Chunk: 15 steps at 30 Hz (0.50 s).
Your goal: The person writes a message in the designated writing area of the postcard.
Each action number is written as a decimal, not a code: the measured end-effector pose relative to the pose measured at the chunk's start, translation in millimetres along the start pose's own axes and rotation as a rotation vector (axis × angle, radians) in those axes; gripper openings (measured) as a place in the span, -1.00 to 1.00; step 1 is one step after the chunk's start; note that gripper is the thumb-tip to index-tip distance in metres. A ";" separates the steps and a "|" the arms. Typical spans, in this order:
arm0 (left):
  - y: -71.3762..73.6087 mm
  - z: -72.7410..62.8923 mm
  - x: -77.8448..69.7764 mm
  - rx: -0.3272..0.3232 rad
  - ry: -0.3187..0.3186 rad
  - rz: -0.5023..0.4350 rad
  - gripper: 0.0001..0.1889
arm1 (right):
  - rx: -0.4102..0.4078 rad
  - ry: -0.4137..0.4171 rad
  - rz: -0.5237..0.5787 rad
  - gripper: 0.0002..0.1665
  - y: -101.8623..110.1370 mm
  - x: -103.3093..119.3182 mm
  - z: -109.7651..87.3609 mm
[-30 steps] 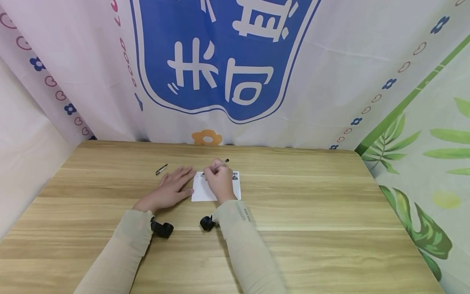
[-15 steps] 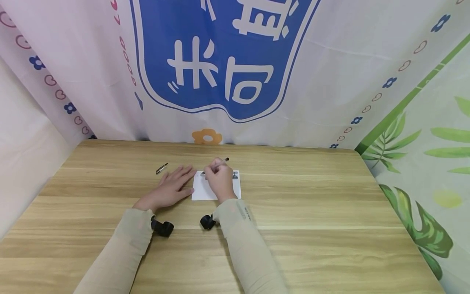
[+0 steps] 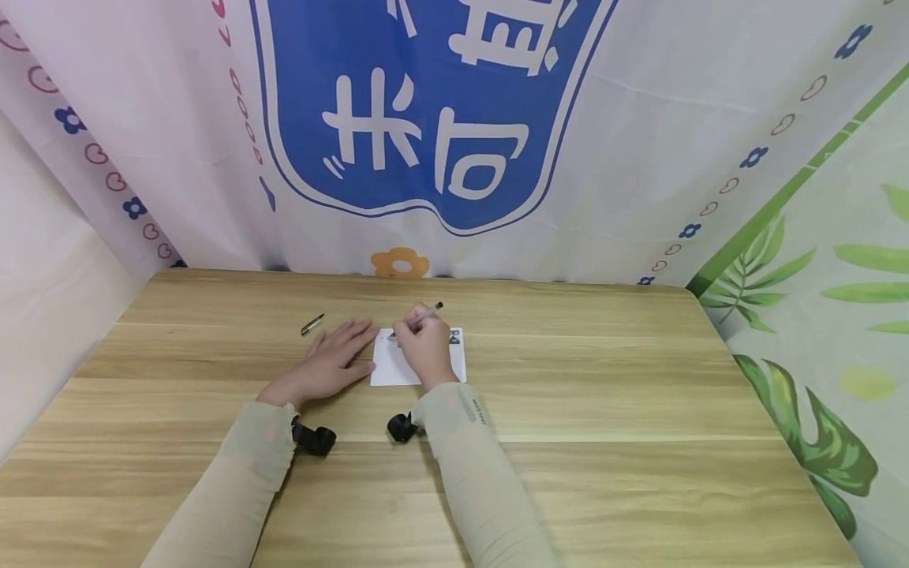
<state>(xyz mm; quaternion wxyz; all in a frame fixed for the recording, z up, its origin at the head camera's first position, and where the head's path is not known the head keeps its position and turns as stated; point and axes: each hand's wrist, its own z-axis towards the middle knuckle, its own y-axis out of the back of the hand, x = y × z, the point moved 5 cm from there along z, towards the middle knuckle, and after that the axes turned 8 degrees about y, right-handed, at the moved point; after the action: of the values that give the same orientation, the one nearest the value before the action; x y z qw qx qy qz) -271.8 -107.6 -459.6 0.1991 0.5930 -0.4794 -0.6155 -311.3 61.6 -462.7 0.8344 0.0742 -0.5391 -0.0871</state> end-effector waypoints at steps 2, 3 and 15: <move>0.1 0.0 -0.3 0.004 0.006 -0.001 -0.33 | 0.000 0.001 0.005 -0.78 0.1 -0.7 0.0; 0.2 -0.3 -0.5 0.005 0.008 -0.002 -0.33 | -0.002 0.004 0.008 -0.78 0.1 -1.0 0.1; 0.7 0.3 0.0 0.008 0.016 0.006 -0.33 | -0.048 -0.013 0.019 -0.78 2.5 -2.0 -0.2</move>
<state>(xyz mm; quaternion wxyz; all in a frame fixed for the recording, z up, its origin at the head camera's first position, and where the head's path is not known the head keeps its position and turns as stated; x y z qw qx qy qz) -272.3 -107.8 -459.1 0.2024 0.5973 -0.4819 -0.6083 -311.8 64.6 -464.0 0.8332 0.0483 -0.5431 -0.0927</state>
